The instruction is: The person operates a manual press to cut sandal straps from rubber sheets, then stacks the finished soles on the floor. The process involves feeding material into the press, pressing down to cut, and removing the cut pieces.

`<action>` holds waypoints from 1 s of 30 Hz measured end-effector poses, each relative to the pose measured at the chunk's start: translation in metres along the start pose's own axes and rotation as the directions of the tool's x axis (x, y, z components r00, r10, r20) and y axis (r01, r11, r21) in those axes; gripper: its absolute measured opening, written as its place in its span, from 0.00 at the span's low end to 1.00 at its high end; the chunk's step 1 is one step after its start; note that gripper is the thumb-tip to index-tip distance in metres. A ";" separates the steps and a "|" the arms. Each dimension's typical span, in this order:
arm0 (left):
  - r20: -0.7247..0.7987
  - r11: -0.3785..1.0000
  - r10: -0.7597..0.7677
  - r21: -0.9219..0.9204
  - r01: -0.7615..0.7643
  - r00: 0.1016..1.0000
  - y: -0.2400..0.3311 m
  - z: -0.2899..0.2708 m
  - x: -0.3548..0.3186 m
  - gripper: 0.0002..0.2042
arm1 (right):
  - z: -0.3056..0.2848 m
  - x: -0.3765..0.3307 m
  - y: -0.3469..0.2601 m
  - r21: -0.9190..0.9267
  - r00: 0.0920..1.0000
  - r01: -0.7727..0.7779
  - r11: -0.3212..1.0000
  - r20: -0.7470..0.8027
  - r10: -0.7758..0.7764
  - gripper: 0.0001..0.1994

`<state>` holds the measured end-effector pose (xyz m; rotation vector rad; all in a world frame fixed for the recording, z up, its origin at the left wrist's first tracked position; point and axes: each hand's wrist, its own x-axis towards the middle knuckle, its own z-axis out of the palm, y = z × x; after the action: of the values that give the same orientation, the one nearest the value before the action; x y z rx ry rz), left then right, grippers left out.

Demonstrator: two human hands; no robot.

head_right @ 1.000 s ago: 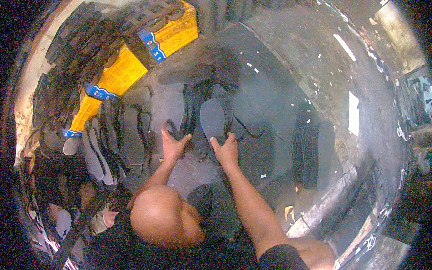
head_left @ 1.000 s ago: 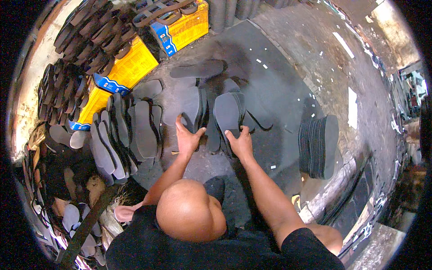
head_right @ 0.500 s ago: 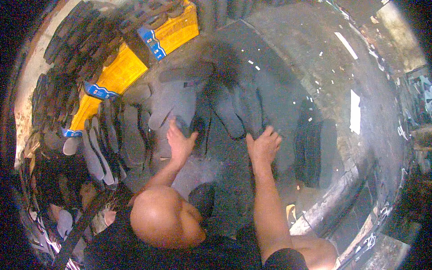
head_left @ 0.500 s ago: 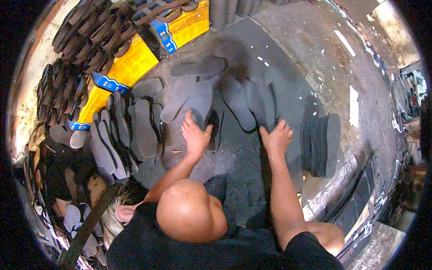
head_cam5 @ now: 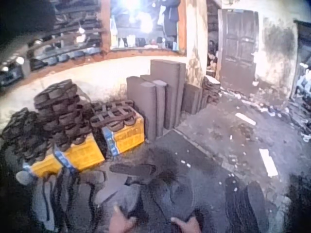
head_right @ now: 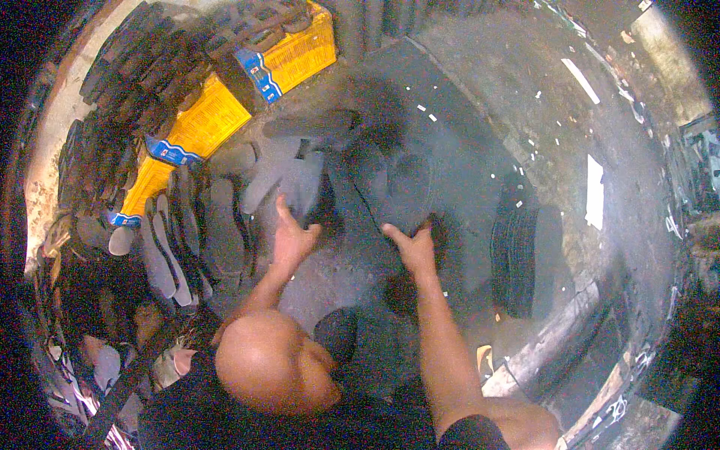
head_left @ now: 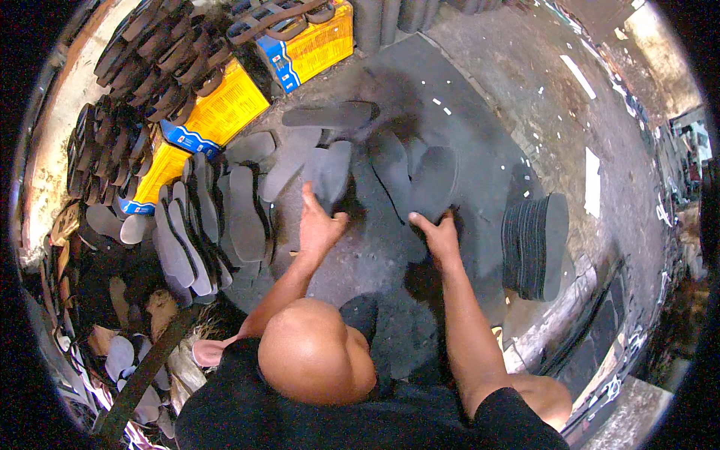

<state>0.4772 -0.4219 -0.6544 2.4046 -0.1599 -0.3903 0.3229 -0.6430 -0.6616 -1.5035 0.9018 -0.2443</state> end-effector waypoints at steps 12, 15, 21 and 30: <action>-0.301 0.999 0.019 -0.028 -0.028 0.953 -0.029 -0.022 0.009 0.50 | 0.057 -0.021 -0.028 -0.227 0.996 -0.067 0.972 0.048 0.079 0.56; -0.189 0.991 -0.059 0.110 0.080 0.980 -0.017 -0.019 0.008 0.54 | 0.049 -0.020 -0.029 -0.283 0.998 -0.065 0.957 -0.034 0.058 0.48; -0.141 0.985 0.068 0.169 -0.043 0.988 -0.011 -0.009 0.003 0.55 | 0.038 -0.030 -0.024 0.248 0.934 -0.287 0.925 0.286 0.213 0.37; 0.501 0.501 -0.051 -0.735 0.456 0.864 0.003 0.025 -0.030 0.47 | 0.033 -0.034 -0.020 0.492 0.833 -0.509 0.706 0.488 0.261 0.33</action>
<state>0.4409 -0.4324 -0.6633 1.3204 0.1930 -0.9028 0.3290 -0.5984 -0.6370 -0.6845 0.7060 0.0858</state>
